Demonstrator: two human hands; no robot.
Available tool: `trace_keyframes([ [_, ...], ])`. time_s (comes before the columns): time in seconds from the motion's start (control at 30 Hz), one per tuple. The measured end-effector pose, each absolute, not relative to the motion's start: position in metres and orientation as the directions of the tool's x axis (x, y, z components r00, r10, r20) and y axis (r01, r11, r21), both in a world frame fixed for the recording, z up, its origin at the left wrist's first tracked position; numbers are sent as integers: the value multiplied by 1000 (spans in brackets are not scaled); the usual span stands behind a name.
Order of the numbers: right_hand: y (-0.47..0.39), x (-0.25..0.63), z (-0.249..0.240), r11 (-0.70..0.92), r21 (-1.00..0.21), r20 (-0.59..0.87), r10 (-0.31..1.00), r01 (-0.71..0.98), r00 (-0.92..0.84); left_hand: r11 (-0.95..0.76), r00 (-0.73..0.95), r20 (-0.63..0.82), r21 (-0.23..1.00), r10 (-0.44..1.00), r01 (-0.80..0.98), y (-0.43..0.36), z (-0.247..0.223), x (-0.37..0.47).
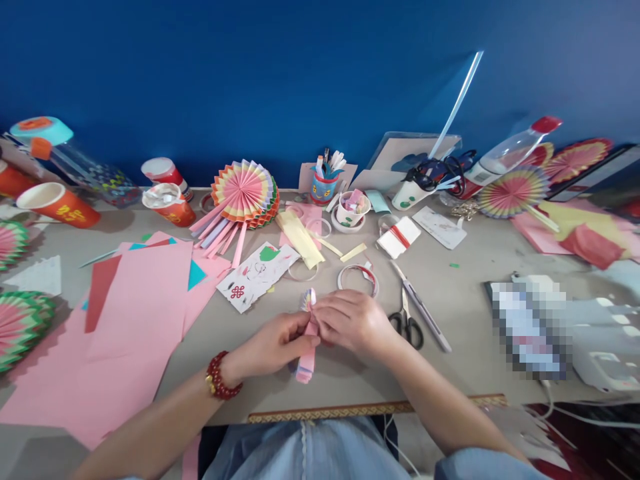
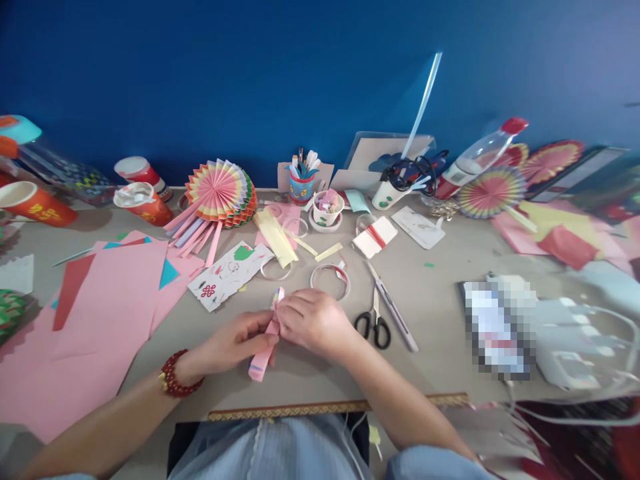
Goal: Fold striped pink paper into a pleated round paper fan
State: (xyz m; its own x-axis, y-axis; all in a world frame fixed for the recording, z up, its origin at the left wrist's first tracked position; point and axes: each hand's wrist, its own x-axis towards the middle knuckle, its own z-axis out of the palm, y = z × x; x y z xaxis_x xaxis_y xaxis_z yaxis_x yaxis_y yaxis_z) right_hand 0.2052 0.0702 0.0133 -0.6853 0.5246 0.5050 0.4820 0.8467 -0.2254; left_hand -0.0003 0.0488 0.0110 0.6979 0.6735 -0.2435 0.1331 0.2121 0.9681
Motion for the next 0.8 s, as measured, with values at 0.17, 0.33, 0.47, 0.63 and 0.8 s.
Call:
trace_keyframes([
  [0.17,73,210,18,859,-302,473,511,413,-718,234,710,-245,965,660,116,50,11,-2],
  [0.33,71,207,16,859,-254,489,510,444,-707,214,699,-243,968,672,132,49,10,-2],
  [0.47,72,206,14,848,-270,514,528,457,-676,208,699,-254,966,668,151,48,10,-1],
  [0.63,72,211,15,826,-367,505,563,428,-654,257,668,-259,961,698,103,51,14,-3],
  [0.8,68,208,19,815,-345,493,579,465,-649,252,683,-264,960,681,120,52,15,-5],
])
